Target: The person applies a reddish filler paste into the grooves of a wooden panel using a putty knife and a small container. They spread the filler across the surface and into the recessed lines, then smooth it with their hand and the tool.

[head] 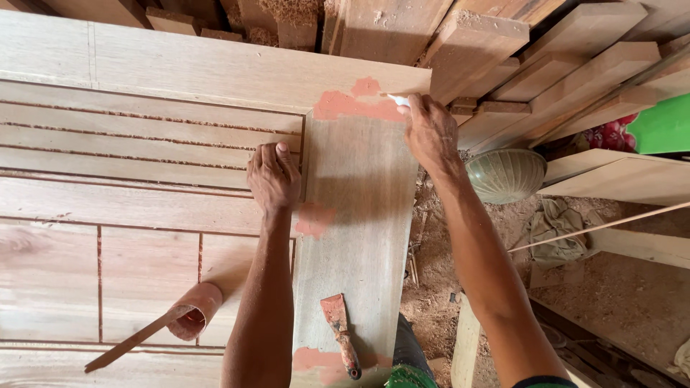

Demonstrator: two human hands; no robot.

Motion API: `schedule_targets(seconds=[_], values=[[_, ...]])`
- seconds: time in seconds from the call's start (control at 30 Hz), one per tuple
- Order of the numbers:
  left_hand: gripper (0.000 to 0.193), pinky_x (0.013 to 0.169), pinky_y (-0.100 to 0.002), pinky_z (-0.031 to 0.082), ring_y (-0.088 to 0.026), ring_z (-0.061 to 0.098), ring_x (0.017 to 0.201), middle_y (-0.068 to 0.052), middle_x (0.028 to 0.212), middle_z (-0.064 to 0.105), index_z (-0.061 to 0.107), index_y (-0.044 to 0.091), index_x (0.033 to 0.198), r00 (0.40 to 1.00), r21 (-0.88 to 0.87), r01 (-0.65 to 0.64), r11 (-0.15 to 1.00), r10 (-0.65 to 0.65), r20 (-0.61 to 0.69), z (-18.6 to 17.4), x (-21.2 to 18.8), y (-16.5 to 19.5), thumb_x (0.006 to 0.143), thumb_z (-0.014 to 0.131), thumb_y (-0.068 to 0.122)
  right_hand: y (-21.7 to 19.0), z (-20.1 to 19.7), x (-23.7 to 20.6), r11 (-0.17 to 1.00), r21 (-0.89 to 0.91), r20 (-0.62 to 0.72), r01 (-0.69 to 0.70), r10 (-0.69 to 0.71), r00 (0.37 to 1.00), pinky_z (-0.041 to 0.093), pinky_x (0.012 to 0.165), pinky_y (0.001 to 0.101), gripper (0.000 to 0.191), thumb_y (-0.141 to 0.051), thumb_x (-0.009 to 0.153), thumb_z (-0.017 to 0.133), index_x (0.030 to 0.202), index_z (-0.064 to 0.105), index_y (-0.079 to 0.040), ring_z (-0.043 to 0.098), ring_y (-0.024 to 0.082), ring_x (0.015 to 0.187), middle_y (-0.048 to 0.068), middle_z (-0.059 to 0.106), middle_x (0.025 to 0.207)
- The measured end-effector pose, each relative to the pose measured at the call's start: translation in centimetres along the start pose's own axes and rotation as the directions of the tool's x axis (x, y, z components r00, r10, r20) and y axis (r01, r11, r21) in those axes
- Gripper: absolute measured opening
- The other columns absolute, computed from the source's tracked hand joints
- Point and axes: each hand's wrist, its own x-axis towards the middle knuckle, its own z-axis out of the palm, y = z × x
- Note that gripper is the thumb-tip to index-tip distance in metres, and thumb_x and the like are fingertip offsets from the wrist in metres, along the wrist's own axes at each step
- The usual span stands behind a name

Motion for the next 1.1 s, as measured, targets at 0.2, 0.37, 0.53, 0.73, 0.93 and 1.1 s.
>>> schedule_targets(seconds=[0.2,0.37,0.53,0.73,0.93,1.1], values=[[0.046,0.064,-0.037,0.044,-0.017,0.047,0.060,-0.003,0.069,0.054,0.059,0.015,0.085,1.000,0.005,0.000,1.000,0.000,0.003,0.4,0.1,-0.3,0.115,0.032,0.036,1.2,-0.4,-0.6,1.000,0.001,-0.018,-0.001,0.001,1.000,0.051,0.049,0.0281,0.010,0.003,0.097,0.069,0.106,0.066,-0.001,0.061,0.016,0.065,0.012,0.072,0.090],[0.044,0.066,-0.039,0.046,-0.019,0.050,0.061,-0.004,0.070,0.055,0.058,0.015,0.084,1.000,-0.018,-0.004,1.000,0.004,-0.021,0.3,-0.2,-0.1,0.115,0.035,0.035,2.1,-1.0,-1.5,0.998,0.037,-0.042,-0.047,0.048,0.998,0.052,0.049,0.0289,0.011,0.002,0.095,0.070,0.106,0.067,-0.002,0.064,0.017,0.067,0.012,0.073,0.090],[0.040,0.067,-0.042,0.047,-0.023,0.055,0.065,-0.007,0.072,0.058,0.058,0.012,0.084,0.999,-0.022,-0.014,1.000,0.013,-0.049,0.3,-0.4,0.3,0.115,0.040,0.031,3.0,-1.3,-2.3,0.997,0.043,-0.054,-0.063,0.066,0.996,0.055,0.051,0.0331,0.009,0.001,0.095,0.072,0.102,0.067,0.000,0.066,0.019,0.066,0.014,0.073,0.086],[0.040,0.066,-0.042,0.048,-0.024,0.056,0.065,-0.007,0.073,0.058,0.058,0.012,0.085,0.999,-0.026,-0.013,1.000,0.012,-0.052,0.4,-0.6,0.4,0.115,0.041,0.031,3.9,-2.0,-2.9,0.998,0.019,-0.085,-0.060,0.062,0.994,0.057,0.056,0.0354,0.010,0.005,0.092,0.070,0.101,0.067,0.000,0.070,0.020,0.070,0.014,0.075,0.087],[0.041,0.064,-0.041,0.048,-0.023,0.055,0.063,-0.007,0.071,0.058,0.059,0.012,0.087,0.998,-0.012,-0.026,1.000,0.025,-0.057,0.9,-0.9,0.0,0.116,0.039,0.034,4.8,-2.1,-3.6,0.990,0.075,-0.060,-0.116,0.120,0.991,0.057,0.052,0.0347,0.018,0.010,0.085,0.070,0.101,0.067,0.001,0.071,0.020,0.071,0.015,0.079,0.096],[0.043,0.059,-0.038,0.047,-0.020,0.051,0.059,-0.005,0.068,0.055,0.058,0.014,0.084,0.999,0.009,0.003,1.000,-0.003,-0.033,1.5,-0.9,-0.5,0.115,0.038,0.037,5.9,-1.7,-4.1,0.994,0.057,-0.081,-0.098,0.102,0.991,0.055,0.050,0.0329,0.018,0.013,0.086,0.068,0.100,0.065,0.002,0.071,0.018,0.072,0.014,0.080,0.101]])
